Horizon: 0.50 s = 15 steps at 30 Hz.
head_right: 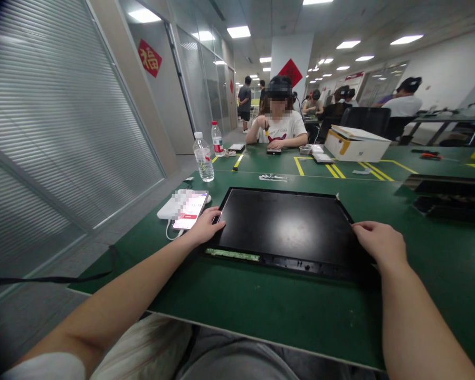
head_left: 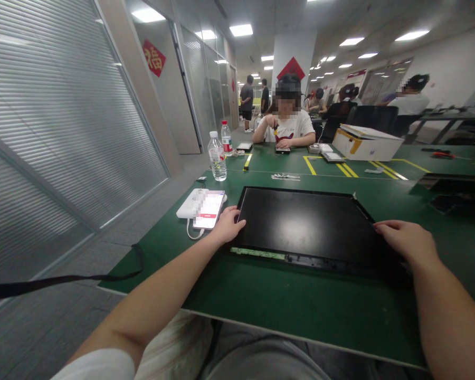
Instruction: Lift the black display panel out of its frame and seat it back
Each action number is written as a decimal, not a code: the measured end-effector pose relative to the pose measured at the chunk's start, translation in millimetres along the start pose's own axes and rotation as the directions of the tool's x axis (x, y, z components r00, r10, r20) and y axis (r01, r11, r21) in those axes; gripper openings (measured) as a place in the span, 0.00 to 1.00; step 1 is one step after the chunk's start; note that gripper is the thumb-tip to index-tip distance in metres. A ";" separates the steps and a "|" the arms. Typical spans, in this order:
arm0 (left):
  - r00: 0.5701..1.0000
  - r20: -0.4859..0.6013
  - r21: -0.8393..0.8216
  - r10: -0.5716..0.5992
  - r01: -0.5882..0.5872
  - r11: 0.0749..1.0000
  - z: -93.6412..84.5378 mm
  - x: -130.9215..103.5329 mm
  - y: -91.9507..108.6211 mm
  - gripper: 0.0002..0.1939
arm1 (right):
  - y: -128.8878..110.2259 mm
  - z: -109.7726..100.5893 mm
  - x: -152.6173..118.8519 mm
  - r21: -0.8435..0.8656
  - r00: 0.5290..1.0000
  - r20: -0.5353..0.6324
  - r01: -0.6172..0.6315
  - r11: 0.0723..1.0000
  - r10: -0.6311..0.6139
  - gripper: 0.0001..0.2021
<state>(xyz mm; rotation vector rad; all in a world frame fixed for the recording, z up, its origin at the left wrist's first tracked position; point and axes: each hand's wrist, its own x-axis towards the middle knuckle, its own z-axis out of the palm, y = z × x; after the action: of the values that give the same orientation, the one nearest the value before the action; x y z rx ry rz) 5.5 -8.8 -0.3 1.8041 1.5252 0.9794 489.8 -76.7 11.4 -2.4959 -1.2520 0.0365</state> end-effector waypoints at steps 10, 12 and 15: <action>1.000 0.018 0.008 -0.003 0.003 1.000 0.1 -0.3 5.3 0.10 | -4.3 -6.6 -5.1 0.001 0.998 0.051 -0.034 0.999 0.034 0.23; 0.999 0.032 0.013 0.002 -0.002 1.000 0.0 -1.4 8.0 0.12 | -4.9 -7.4 -5.9 0.009 0.997 0.060 -0.042 0.999 0.041 0.23; 0.998 0.050 0.016 0.032 -0.032 0.999 -2.1 -5.7 12.6 0.20 | -4.6 -6.9 -5.4 0.011 0.997 0.065 -0.039 0.999 0.039 0.23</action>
<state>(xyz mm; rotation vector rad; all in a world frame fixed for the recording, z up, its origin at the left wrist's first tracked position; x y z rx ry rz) 10.4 -16.7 10.2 1.8563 1.4824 0.9319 484.2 -80.4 18.6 -2.5267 -1.2240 0.1352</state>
